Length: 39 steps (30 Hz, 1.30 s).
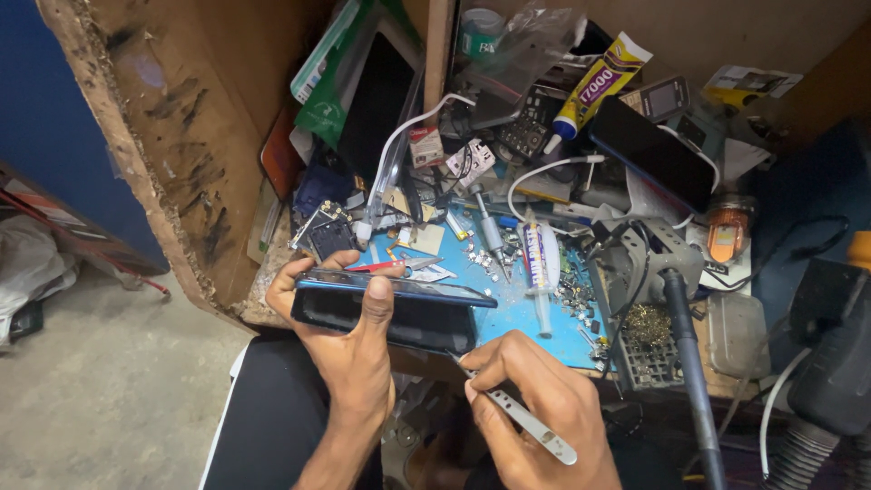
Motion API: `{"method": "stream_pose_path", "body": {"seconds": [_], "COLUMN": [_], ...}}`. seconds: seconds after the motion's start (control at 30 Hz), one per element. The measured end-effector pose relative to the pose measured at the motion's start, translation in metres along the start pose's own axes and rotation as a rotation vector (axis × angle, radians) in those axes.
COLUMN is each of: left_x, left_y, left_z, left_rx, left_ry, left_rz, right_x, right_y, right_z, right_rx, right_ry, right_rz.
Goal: The person opens a smartphone, uses tweezers to adjust internal components, then closes the device and inspects the exterior. They later use a screwdriver to work on the phone's back panel.
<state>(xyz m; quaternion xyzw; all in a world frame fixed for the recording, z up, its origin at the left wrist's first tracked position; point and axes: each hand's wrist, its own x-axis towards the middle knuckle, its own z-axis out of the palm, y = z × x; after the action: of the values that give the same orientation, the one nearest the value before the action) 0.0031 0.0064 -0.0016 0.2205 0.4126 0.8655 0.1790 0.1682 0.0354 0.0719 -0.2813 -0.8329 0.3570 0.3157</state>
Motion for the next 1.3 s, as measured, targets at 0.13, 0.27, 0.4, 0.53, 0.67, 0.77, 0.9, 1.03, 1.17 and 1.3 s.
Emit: {"method": "stream_pose_path", "body": {"seconds": [0.13,0.27,0.4,0.53,0.67,0.77,0.9,1.03,1.17,1.3], "left_x": [0.0,0.0,0.001,0.002,0.002,0.003,0.003,0.005,0.008,0.008], "left_y": [0.001,0.001,-0.001,-0.002,-0.002,-0.004,-0.008,-0.009,-0.004,0.006], "left_z": [0.001,0.001,-0.001,-0.003,-0.005,-0.006,-0.01,-0.013,-0.013,-0.013], "left_rx": [0.003,0.0,0.003,-0.019,-0.058,-0.042,-0.025,-0.054,-0.09,-0.128], "left_ry": [0.016,0.017,0.0,0.001,0.001,0.015,0.041,0.094,0.118,0.16], "left_rz": [-0.018,-0.031,-0.008,-0.025,-0.049,-0.051,-0.046,-0.088,-0.121,-0.24], "right_x": [0.0,0.001,0.001,-0.003,-0.005,-0.007,-0.008,-0.01,-0.009,-0.011], "right_y": [-0.001,-0.002,-0.002,0.002,0.012,0.022,0.03,0.031,0.035,0.04], "right_z": [0.0,-0.001,0.0,0.0,0.008,0.012,0.011,0.011,0.014,0.014], "right_rx": [-0.01,-0.018,-0.003,0.07,0.168,0.346,0.469,0.567,0.668,0.611], "right_ry": [-0.006,-0.012,0.013,0.072,0.188,0.276,0.349,0.384,0.44,0.539], "right_rz": [0.012,-0.011,0.004,0.136,0.209,0.185,0.207,0.229,0.205,0.121]}}
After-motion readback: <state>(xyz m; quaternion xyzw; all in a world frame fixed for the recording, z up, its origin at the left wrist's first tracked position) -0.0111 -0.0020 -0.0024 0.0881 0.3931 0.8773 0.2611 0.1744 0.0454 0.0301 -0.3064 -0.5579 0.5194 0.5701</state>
